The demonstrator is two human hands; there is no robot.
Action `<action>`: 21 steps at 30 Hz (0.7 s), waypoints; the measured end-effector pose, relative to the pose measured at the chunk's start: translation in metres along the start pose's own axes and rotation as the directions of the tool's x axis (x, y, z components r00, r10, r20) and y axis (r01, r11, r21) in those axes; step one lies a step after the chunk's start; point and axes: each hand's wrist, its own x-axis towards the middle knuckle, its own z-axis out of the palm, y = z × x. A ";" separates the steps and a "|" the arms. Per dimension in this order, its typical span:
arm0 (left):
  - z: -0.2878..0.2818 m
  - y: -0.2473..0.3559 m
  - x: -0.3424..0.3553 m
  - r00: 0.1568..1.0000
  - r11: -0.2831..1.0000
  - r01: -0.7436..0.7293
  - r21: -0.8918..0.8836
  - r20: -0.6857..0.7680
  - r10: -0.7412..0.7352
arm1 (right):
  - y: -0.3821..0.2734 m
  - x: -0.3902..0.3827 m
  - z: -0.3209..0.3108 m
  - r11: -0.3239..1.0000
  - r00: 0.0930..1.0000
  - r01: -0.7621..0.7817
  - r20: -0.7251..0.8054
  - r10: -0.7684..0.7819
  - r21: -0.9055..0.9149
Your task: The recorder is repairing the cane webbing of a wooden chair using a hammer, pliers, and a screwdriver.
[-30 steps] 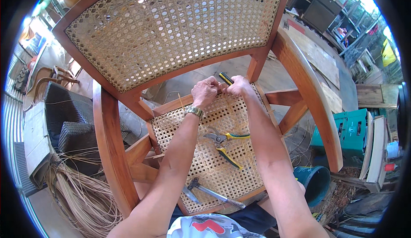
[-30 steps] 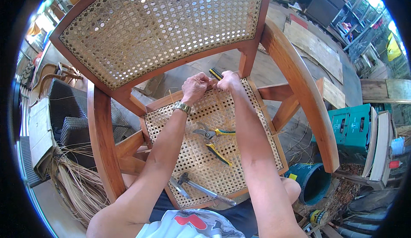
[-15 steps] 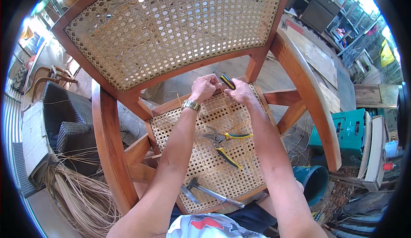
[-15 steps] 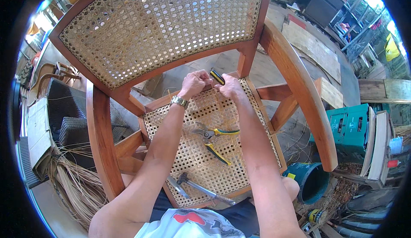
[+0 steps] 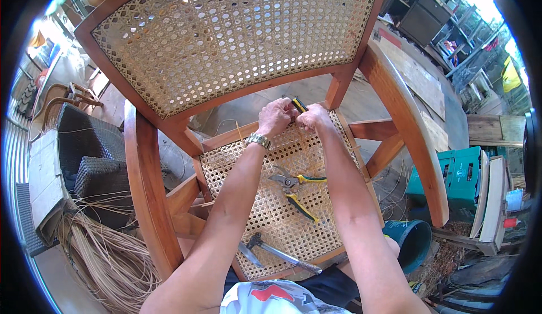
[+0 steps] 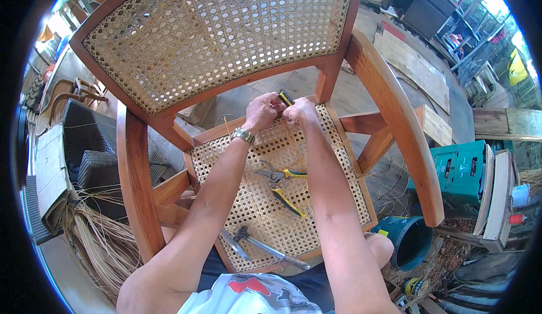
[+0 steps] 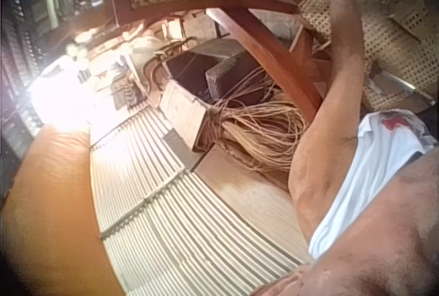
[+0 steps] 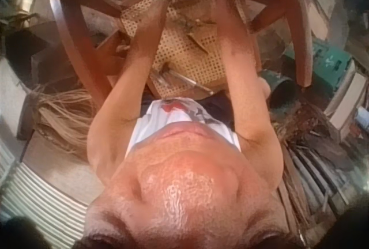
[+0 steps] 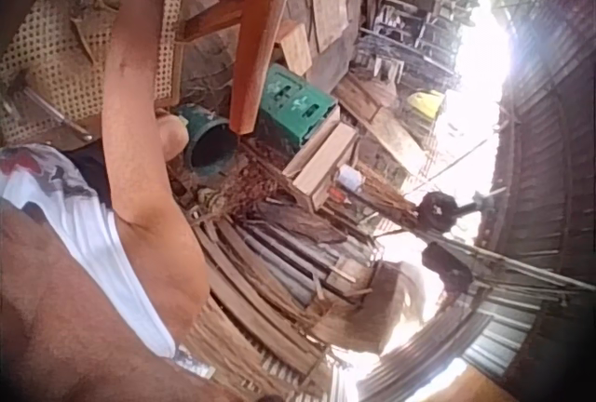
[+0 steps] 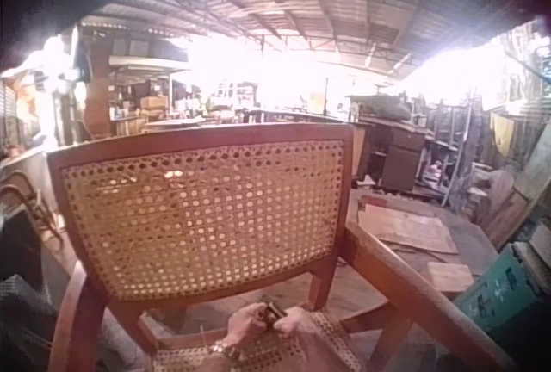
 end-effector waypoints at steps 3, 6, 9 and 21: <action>-0.002 -0.006 0.001 0.999 1.000 0.004 0.013 -0.035 -0.004 | -0.004 -0.003 0.008 1.000 1.000 0.019 -0.006 -0.019 -0.002; 0.000 -0.009 0.001 0.999 0.999 0.034 -0.007 -0.012 -0.035 | 0.002 -0.009 0.011 0.999 0.997 0.036 -0.062 -0.035 0.013; -0.004 -0.019 0.005 0.988 0.982 0.126 -0.138 0.108 -0.111 | -0.003 -0.018 0.019 0.999 0.993 0.043 -0.111 -0.040 0.022; -0.032 -0.046 0.020 0.861 0.875 0.245 -0.417 0.509 0.002 | 0.005 -0.027 0.017 0.993 0.984 0.088 -0.163 -0.073 0.084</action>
